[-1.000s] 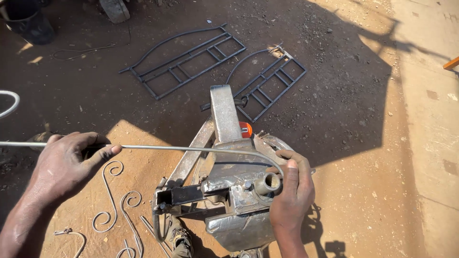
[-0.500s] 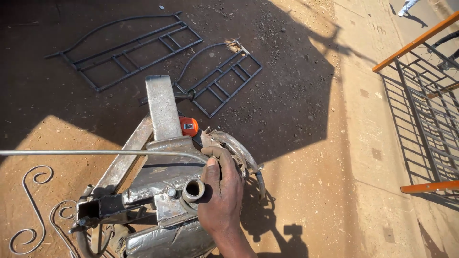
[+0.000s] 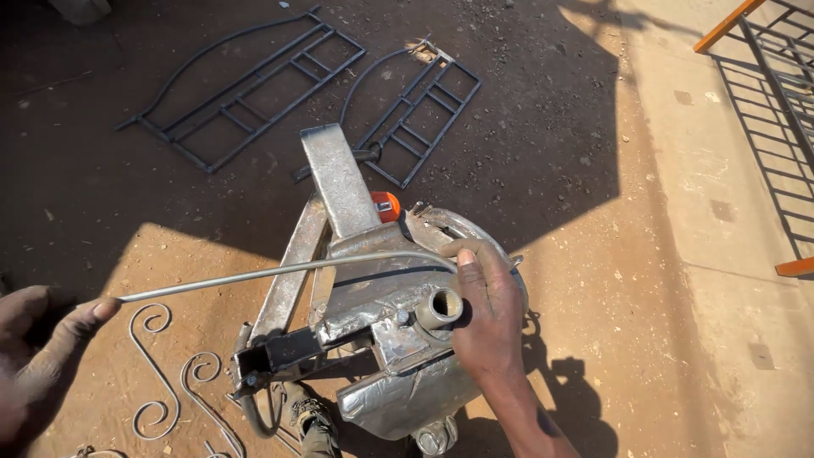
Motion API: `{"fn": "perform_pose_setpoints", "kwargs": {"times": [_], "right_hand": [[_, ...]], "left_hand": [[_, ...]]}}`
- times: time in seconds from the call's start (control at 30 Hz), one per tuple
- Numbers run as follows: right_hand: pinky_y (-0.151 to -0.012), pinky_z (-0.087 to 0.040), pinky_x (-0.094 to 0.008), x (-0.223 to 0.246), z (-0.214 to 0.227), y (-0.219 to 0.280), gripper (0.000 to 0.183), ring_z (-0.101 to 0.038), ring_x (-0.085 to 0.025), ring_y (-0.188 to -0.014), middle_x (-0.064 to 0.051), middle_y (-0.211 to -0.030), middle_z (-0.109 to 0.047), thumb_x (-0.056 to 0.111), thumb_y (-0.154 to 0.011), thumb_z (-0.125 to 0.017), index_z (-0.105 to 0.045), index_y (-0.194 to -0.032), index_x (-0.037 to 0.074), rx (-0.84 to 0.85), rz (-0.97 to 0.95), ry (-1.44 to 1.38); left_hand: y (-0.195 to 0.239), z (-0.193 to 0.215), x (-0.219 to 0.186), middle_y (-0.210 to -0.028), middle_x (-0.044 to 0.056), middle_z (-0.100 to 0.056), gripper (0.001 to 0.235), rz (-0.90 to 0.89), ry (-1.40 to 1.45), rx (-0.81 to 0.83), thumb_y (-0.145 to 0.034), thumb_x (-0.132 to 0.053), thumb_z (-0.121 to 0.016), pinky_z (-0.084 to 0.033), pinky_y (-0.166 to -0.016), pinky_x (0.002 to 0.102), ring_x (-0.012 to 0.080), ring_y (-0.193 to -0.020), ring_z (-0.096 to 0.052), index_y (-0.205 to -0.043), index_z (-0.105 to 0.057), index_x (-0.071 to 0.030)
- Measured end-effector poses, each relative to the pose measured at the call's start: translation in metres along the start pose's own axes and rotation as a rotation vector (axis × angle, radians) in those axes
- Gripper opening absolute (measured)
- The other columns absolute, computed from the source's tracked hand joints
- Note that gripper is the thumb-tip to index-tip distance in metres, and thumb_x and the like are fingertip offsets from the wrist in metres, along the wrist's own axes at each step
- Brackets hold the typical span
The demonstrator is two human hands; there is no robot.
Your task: Bending metal rods into decorative scrolls using a vise and jig, then arranging them on a metal frame.
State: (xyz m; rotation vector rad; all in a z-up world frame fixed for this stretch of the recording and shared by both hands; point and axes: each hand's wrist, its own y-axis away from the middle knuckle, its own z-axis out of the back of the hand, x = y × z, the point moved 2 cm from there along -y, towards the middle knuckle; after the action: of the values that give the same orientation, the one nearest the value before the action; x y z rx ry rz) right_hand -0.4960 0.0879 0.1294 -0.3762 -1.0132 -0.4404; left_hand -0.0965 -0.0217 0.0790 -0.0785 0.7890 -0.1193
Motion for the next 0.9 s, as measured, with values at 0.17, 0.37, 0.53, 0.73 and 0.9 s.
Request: {"fn": "perform_pose_setpoints", "kwargs": {"times": [0.17,0.37,0.53,0.73,0.9], "right_hand": [[-0.082,-0.047,-0.033,-0.008,-0.002,-0.002,0.033,-0.064,-0.016,-0.095,0.0,-0.1,-0.07,0.037,-0.106,-0.041,-0.067,-0.103,0.016,-0.001,0.003,-0.065],[-0.08,-0.048,-0.032,-0.016,0.0,0.0,0.025,-0.062,-0.016,-0.094,-0.001,-0.102,-0.066,0.029,-0.106,-0.044,-0.065,-0.104,0.016,-0.06,0.006,-0.078],[-0.083,-0.048,-0.032,-0.022,-0.001,-0.004,0.021,-0.062,-0.016,-0.096,-0.002,-0.104,-0.065,0.028,-0.105,-0.047,-0.064,-0.106,0.016,-0.05,0.051,-0.141],[-0.087,-0.045,-0.03,-0.026,0.001,-0.004,0.021,-0.059,-0.015,-0.096,0.0,-0.104,-0.063,0.029,-0.105,-0.048,-0.063,-0.108,0.015,-0.045,0.101,-0.123],[-0.081,-0.047,-0.033,-0.021,0.002,-0.005,0.022,-0.062,-0.016,-0.095,-0.001,-0.105,-0.067,0.027,-0.103,-0.046,-0.064,-0.108,0.017,-0.039,0.05,-0.068]], "left_hand": [[0.018,0.018,-0.03,-0.075,-0.003,-0.072,0.052,0.087,-0.579,0.067,-0.097,-0.065,-0.052,-0.038,-0.097,0.038,0.0198,-0.089,-0.065,-0.087,-0.078,-0.021],[0.038,0.019,-0.031,-0.076,-0.004,-0.072,0.042,0.075,-0.579,0.047,-0.099,-0.059,-0.054,-0.039,-0.096,0.039,0.0195,-0.087,-0.064,-0.094,-0.076,-0.024],[0.055,0.02,-0.033,-0.078,-0.005,-0.073,0.039,0.108,-0.574,0.024,-0.099,-0.057,-0.056,-0.037,-0.101,0.038,0.0189,-0.089,-0.065,-0.094,-0.076,-0.024],[0.081,0.016,-0.029,-0.085,-0.003,-0.076,0.038,0.133,-0.586,0.0,-0.099,-0.055,-0.054,-0.038,-0.102,0.041,0.0223,-0.094,-0.066,-0.096,-0.075,-0.023],[0.084,0.015,-0.03,-0.087,-0.005,-0.075,0.04,0.178,-0.587,0.012,-0.1,-0.057,-0.051,-0.038,-0.101,0.04,0.0209,-0.096,-0.065,-0.099,-0.075,-0.026]]}}
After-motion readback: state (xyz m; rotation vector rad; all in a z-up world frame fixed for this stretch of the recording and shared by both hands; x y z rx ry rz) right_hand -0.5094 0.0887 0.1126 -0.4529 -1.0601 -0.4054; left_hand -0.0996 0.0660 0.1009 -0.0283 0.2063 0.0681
